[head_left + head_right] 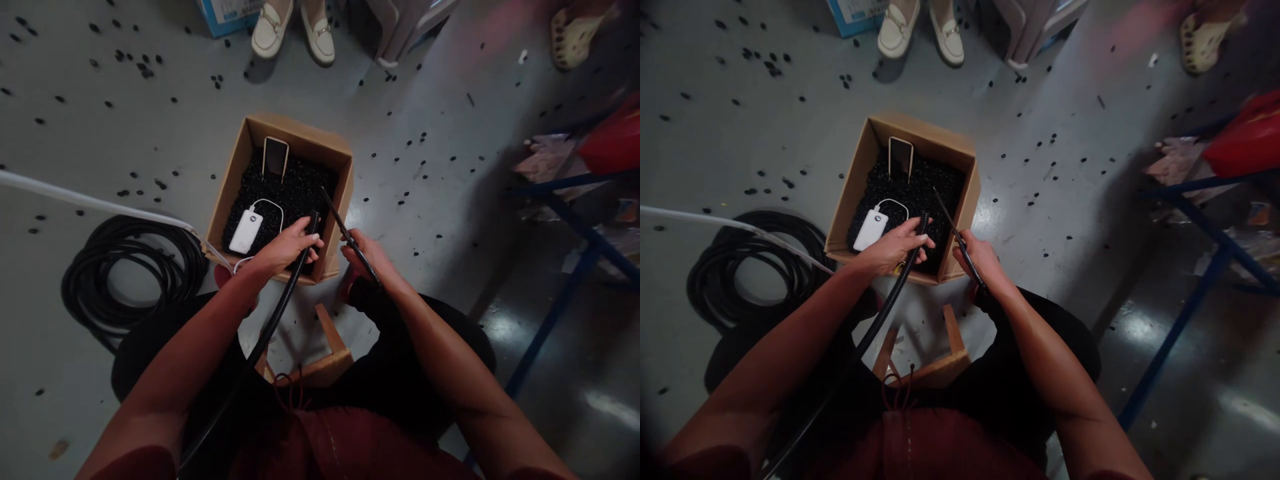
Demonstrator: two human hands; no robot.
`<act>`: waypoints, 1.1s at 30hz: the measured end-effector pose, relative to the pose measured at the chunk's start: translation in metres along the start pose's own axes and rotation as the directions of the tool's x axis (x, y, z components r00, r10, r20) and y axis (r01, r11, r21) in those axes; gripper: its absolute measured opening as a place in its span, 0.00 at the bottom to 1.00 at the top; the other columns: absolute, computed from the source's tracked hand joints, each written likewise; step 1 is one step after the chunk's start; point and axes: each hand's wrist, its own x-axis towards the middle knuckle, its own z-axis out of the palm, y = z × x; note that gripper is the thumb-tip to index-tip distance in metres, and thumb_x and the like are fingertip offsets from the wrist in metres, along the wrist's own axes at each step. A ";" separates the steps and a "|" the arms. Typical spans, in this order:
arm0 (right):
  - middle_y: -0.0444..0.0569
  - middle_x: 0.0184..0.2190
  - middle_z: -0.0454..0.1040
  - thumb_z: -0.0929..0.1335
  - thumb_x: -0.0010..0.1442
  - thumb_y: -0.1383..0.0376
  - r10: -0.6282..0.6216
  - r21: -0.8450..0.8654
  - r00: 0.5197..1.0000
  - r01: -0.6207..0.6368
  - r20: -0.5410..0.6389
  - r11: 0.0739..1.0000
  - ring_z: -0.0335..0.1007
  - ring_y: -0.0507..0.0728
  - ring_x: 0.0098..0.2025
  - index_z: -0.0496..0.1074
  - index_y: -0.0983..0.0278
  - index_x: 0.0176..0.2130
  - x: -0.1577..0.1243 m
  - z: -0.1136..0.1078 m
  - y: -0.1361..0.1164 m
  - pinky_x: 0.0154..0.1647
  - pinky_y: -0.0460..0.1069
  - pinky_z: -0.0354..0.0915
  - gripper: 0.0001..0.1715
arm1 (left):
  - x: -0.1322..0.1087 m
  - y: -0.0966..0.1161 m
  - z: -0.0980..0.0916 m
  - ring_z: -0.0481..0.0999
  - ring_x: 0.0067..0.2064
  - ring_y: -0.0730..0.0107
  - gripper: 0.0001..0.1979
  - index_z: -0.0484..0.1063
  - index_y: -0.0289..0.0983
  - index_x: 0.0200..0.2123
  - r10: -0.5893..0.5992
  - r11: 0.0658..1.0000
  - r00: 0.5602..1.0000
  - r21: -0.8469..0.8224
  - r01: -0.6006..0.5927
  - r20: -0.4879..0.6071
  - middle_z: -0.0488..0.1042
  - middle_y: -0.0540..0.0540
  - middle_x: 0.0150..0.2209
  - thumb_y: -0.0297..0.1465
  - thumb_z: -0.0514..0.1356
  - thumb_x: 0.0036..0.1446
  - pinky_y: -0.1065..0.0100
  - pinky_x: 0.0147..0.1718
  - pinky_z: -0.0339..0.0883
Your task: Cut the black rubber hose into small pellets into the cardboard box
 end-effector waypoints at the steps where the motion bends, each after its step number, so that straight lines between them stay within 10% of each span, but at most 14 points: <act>1: 0.50 0.30 0.74 0.60 0.57 0.62 0.010 0.037 1.000 -0.010 -0.001 0.999 0.69 0.58 0.31 0.68 0.61 0.45 0.000 -0.001 -0.001 0.34 0.50 0.61 0.16 | 0.001 -0.002 0.000 0.70 0.24 0.80 0.25 0.59 0.36 0.60 0.022 0.999 1.000 0.032 -0.022 -0.003 0.73 0.49 0.33 0.26 0.55 0.59 0.75 0.25 0.64; 13: 0.39 0.23 0.64 0.63 0.59 0.55 0.014 0.679 1.000 0.006 -0.024 0.734 0.61 0.50 0.20 0.64 0.60 0.44 -0.010 -0.008 -0.016 0.21 0.47 0.61 0.15 | 0.004 -0.007 0.001 0.65 0.24 0.78 0.20 0.73 0.34 0.50 0.182 0.880 0.983 0.445 -0.165 0.004 0.77 0.47 0.35 0.32 0.56 0.54 0.75 0.22 0.58; 33: 0.38 0.24 0.63 0.63 0.57 0.59 -0.014 0.774 0.989 0.126 -0.149 0.620 0.60 0.49 0.21 0.59 0.59 0.41 -0.013 -0.029 -0.043 0.23 0.46 0.61 0.12 | -0.015 0.037 0.022 0.68 0.31 0.74 0.21 0.73 0.37 0.52 0.262 0.837 0.959 0.469 -0.282 0.109 0.76 0.49 0.35 0.28 0.54 0.55 0.72 0.33 0.63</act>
